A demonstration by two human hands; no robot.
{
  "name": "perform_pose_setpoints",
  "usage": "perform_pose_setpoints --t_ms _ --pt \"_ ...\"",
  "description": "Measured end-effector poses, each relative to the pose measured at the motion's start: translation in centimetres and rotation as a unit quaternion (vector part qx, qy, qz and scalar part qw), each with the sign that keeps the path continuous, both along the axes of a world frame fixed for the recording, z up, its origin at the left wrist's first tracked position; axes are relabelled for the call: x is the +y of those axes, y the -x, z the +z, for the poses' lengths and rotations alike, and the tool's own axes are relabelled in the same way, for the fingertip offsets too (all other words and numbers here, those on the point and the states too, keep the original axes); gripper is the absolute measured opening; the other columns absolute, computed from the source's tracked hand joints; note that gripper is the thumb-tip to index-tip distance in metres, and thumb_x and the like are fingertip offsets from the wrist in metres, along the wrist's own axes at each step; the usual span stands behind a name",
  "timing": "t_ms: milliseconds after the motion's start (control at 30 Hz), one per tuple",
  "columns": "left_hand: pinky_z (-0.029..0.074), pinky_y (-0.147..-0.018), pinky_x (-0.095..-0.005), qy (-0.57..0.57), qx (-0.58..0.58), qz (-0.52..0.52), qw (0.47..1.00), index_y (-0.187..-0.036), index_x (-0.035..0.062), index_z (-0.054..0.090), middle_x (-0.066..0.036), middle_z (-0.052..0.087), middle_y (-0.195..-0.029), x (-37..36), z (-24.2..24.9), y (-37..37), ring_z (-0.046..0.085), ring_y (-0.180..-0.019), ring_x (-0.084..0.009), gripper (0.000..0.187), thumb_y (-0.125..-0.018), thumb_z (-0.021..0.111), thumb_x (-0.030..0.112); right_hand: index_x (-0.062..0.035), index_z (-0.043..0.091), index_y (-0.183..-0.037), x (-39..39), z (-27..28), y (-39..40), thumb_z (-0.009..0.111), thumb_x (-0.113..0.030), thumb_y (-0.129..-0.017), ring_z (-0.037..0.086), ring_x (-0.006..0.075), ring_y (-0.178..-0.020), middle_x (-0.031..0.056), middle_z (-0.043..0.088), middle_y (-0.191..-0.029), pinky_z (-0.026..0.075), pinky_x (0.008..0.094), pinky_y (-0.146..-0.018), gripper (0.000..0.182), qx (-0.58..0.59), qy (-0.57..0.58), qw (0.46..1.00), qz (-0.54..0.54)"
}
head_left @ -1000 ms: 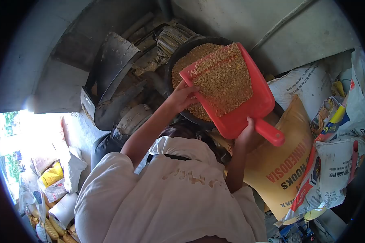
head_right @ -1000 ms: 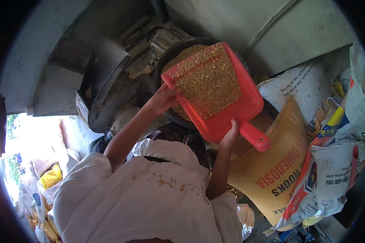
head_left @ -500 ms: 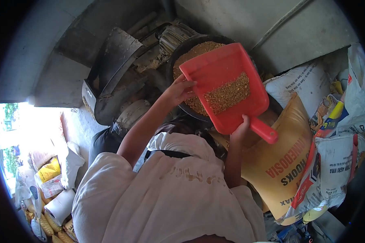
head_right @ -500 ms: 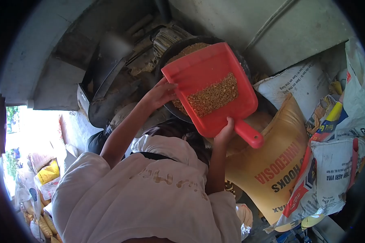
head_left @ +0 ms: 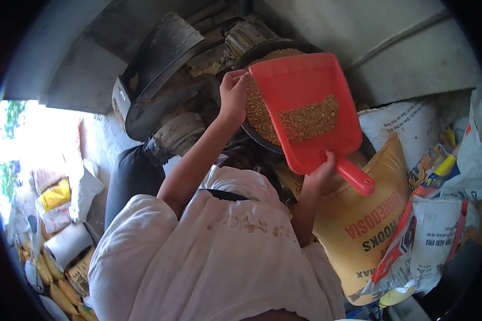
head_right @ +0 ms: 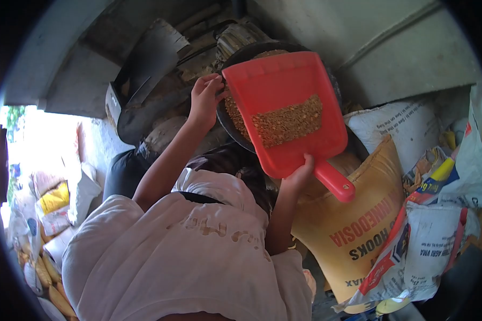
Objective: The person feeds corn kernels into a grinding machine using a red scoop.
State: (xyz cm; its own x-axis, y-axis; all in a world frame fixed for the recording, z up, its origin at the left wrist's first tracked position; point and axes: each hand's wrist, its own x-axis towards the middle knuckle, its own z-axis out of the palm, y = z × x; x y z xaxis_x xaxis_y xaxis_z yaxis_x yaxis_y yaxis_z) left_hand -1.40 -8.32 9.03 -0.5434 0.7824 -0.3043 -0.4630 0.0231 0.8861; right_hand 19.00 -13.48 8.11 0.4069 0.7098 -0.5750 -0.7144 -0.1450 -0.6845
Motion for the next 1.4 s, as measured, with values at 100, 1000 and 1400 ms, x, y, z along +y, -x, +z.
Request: perform_pose_setpoints --t_ms 100,1000,1400 --pt "0.042 -0.064 -0.0280 0.039 0.061 0.004 0.997 -0.090 0.0042 0.048 -0.003 0.051 -0.079 -1.8 -1.1 1.2 0.050 -0.071 -0.0134 0.016 -0.078 0.049 0.014 -0.0008 0.038 -0.106 -0.4 -0.7 -0.9 0.047 -0.010 -0.065 0.049 0.0246 -0.089 0.0122 0.046 -0.097 0.043 0.0371 -0.076 0.043 -0.026 0.000 1.000 0.005" --pt "0.048 -0.057 -0.0276 0.245 0.112 -0.177 0.946 -0.092 0.0043 0.052 -0.008 0.055 -0.082 -23.5 -7.8 13.0 0.055 -0.069 -0.0161 0.038 -0.070 0.057 0.035 0.0008 0.035 -0.105 -6.8 2.1 9.3 0.048 -0.013 -0.061 0.047 0.0248 -0.083 0.0130 0.043 -0.093 0.044 0.0379 -0.070 0.048 -0.188 -0.023 0.955 0.228" --pt "0.046 -0.072 -0.0407 0.082 -0.166 -0.282 0.941 -0.113 0.0017 0.036 -0.018 0.045 -0.106 -23.1 0.0 19.5 0.052 -0.086 -0.0287 0.057 -0.079 0.032 0.048 -0.0009 0.035 -0.104 -13.0 5.5 21.8 0.050 -0.009 -0.060 0.049 0.0247 -0.081 0.0127 0.044 -0.092 0.046 0.0373 -0.067 0.047 -0.171 -0.044 0.972 0.155"
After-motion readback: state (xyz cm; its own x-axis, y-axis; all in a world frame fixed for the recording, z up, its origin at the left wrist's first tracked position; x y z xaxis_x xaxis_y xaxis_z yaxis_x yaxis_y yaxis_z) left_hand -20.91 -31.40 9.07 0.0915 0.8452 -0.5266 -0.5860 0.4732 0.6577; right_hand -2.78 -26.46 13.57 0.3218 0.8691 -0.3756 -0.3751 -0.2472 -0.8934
